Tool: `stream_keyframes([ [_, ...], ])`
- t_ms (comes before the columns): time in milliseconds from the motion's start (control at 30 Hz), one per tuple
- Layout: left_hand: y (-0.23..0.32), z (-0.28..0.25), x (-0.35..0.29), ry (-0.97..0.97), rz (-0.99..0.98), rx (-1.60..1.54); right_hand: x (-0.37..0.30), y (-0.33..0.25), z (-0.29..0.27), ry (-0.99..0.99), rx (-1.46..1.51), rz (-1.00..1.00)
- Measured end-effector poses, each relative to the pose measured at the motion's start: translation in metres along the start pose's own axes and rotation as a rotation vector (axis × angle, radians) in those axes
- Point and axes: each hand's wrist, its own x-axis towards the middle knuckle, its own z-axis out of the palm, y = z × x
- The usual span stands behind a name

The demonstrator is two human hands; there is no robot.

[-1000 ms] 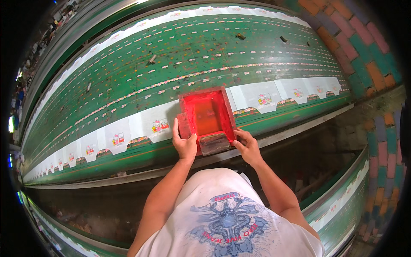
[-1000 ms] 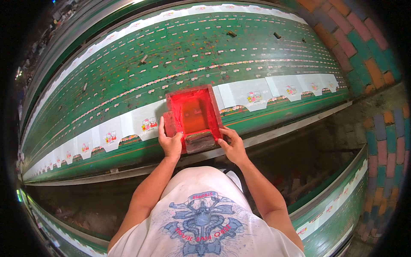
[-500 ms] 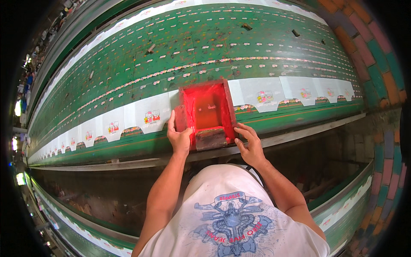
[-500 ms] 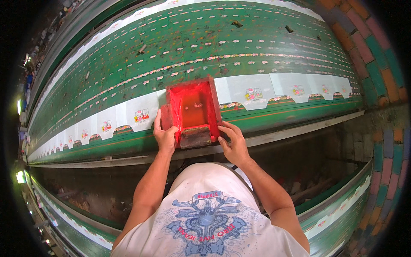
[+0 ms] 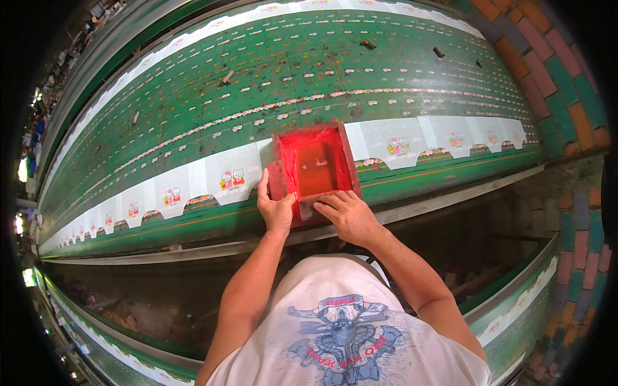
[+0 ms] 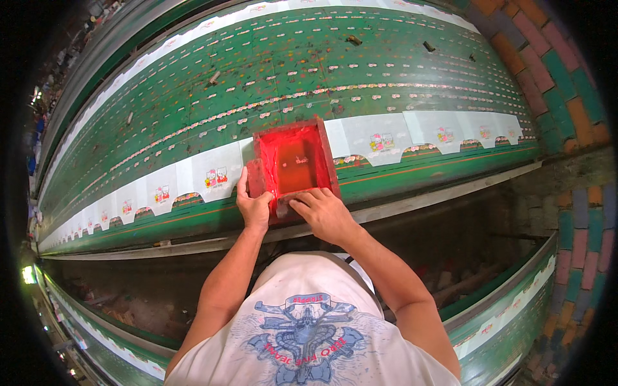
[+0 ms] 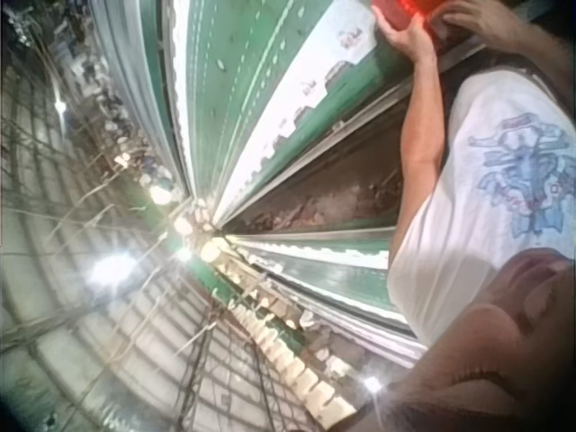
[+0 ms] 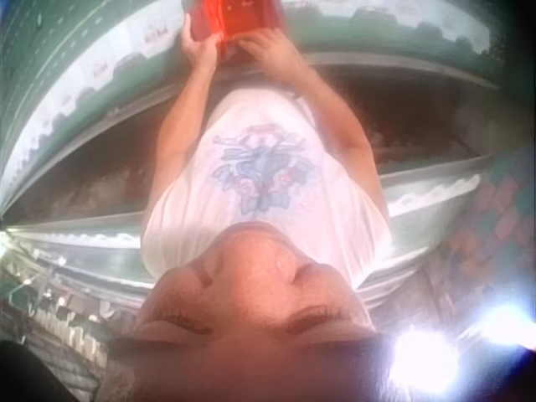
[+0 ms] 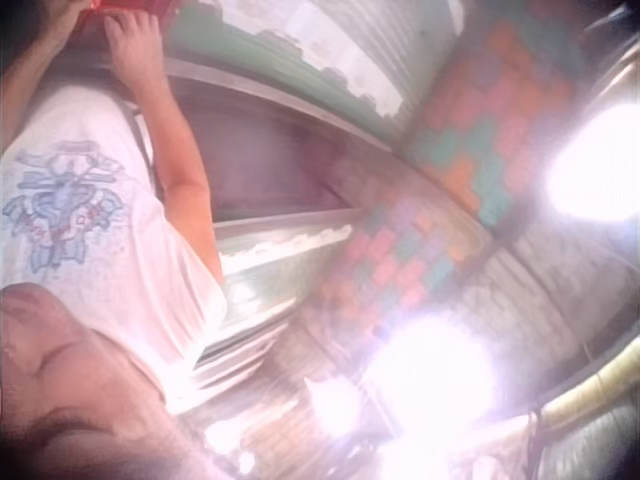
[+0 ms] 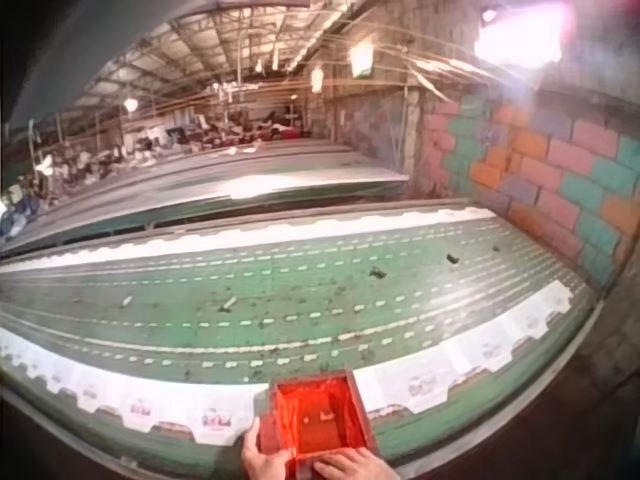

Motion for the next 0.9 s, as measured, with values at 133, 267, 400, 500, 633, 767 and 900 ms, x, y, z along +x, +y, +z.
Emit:
stream_keyframes([
  [133, -0.006, 0.002, 0.001, -0.005, 0.034, -0.023, 0.012, 0.004, -0.005, -0.064, -0.046, 0.028],
  [267, 0.002, 0.001, -0.004, -0.013, -0.03, -0.079, 0.022, 0.016, -0.026, -0.22, 0.035, 0.04],
  [400, -0.008, -0.005, 0.005, 0.001, 0.072, -0.015, 0.057, 0.054, -0.029, -0.276, 0.165, 0.042],
  [500, -0.007, -0.005, 0.005, 0.019, 0.082, 0.016, 0.085, 0.077, -0.022, -0.139, 0.173, -0.041],
  [633, -0.009, -0.008, 0.005, 0.03, 0.09, 0.09, 0.114, 0.107, -0.001, -0.012, 0.073, 0.009],
  [767, -0.004, -0.008, 0.002, 0.034, 0.044, 0.079, 0.112, 0.115, 0.012, -0.005, 0.003, -0.037],
  [900, -0.002, -0.008, -0.001, 0.021, 0.084, 0.124, 0.083, 0.091, 0.013, 0.077, -0.033, -0.09],
])
